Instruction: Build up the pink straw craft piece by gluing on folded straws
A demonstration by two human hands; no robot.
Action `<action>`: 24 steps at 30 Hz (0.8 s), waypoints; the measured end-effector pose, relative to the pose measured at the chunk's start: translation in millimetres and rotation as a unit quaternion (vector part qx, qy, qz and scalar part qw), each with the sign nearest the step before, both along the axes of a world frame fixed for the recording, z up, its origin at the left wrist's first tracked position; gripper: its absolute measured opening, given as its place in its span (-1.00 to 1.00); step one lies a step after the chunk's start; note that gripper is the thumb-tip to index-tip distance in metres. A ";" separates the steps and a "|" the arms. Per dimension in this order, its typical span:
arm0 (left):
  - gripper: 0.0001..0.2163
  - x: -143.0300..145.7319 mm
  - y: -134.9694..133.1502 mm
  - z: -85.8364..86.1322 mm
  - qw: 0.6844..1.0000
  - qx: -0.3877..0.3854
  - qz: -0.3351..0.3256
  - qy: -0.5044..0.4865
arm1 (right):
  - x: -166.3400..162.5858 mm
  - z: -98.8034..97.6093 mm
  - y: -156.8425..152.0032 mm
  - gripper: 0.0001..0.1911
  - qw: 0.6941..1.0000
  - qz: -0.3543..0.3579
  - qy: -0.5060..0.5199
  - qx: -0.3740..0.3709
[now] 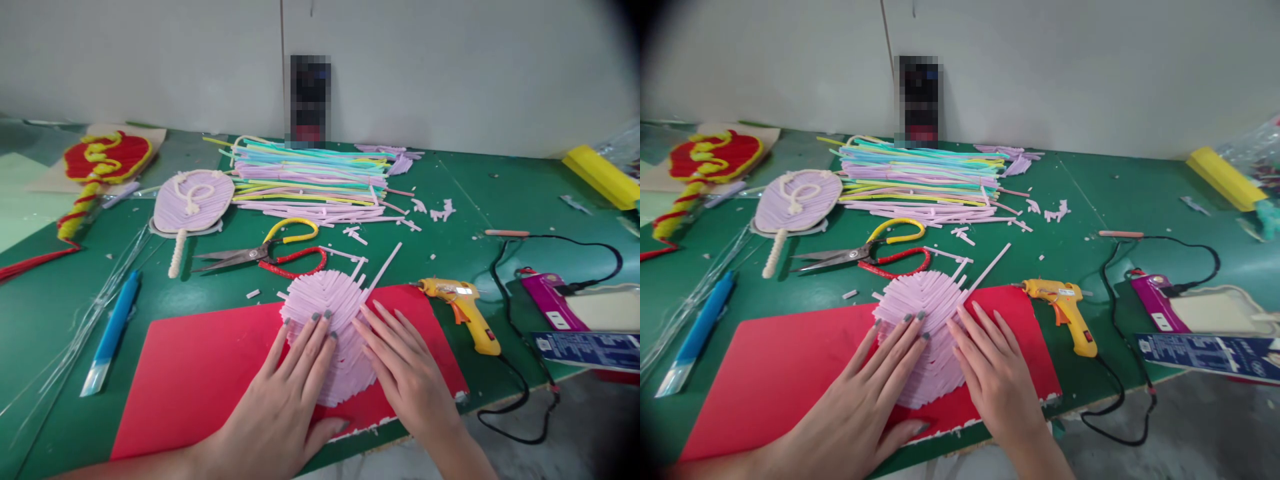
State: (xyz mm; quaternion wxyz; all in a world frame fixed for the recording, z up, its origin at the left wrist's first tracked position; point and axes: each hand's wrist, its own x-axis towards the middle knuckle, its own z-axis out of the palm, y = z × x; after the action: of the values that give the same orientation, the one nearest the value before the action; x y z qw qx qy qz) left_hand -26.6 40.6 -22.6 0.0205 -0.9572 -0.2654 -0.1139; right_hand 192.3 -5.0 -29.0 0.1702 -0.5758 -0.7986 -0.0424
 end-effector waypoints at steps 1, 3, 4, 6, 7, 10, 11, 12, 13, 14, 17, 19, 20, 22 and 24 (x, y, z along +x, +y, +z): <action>-0.34 -0.1 0.2 -0.3 1.000 -0.001 0.001 0.000 | -0.1 0.2 -0.1 -0.55 1.000 -0.003 -0.001 -0.001; -0.33 -0.5 0.4 -0.7 1.000 -0.003 0.001 -0.002 | -0.2 0.6 -0.4 -0.55 1.000 -0.007 -0.005 -0.005; -0.33 -0.6 0.5 -0.9 1.000 -0.005 0.000 -0.002 | -0.3 0.8 -0.6 -0.55 1.000 -0.010 -0.007 -0.010; -0.33 -0.9 0.3 -1.1 1.000 -0.008 -0.003 -0.001 | -0.3 0.8 -0.9 -0.55 1.000 -0.014 -0.010 -0.020; -0.32 -1.0 0.2 -1.2 1.000 -0.010 -0.003 0.000 | -0.3 0.7 -1.0 -0.55 1.000 -0.015 -0.010 -0.024; -0.31 -1.5 -0.2 -1.4 1.000 -0.013 -0.002 0.000 | -0.2 0.5 -1.4 -0.56 0.999 -0.019 -0.008 -0.032; -0.31 -1.6 -0.3 -1.5 1.000 -0.013 -0.002 -0.001 | -0.2 0.4 -1.7 -0.56 0.999 -0.018 -0.007 -0.032; -0.31 -1.7 -0.3 -1.5 1.000 -0.013 -0.002 -0.001 | -0.2 0.3 -2.0 -0.56 0.999 -0.018 -0.004 -0.032; -0.31 -1.8 -0.3 -1.4 1.000 -0.013 -0.002 -0.002 | -0.1 0.0 -2.3 -0.56 0.999 -0.021 0.000 -0.030; -0.31 -1.9 -0.2 -1.4 1.000 -0.014 -0.002 -0.003 | -0.1 -0.4 -2.7 -0.55 0.999 -0.026 0.004 -0.025; -0.33 -1.9 -0.1 -1.0 1.000 -0.018 -0.005 -0.008 | -0.2 -1.7 -3.2 -0.51 0.999 -0.048 0.015 -0.016; -0.32 -2.0 0.0 -0.8 1.000 -0.020 -0.005 -0.009 | -0.5 -2.0 -2.8 -0.49 0.998 -0.058 0.013 -0.029; -0.32 -2.1 0.0 -0.8 1.000 -0.019 -0.005 -0.008 | -0.7 -1.8 -2.4 -0.47 0.997 -0.059 0.009 -0.040; -0.32 -2.2 0.0 -0.9 1.000 -0.018 -0.003 -0.005 | -1.2 -0.3 -1.5 -0.42 0.996 -0.058 0.001 -0.068; -0.33 -2.4 -0.2 -1.1 1.000 -0.014 -0.003 -0.005 | -1.7 1.8 -0.7 -0.38 0.995 -0.050 -0.006 -0.090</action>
State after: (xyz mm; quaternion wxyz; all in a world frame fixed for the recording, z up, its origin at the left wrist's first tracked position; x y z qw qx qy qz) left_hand -29.0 40.4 -23.7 0.0050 -0.9576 -0.2641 -0.1151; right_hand 190.5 -5.7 -27.2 0.1107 -0.6274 -0.7706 0.0179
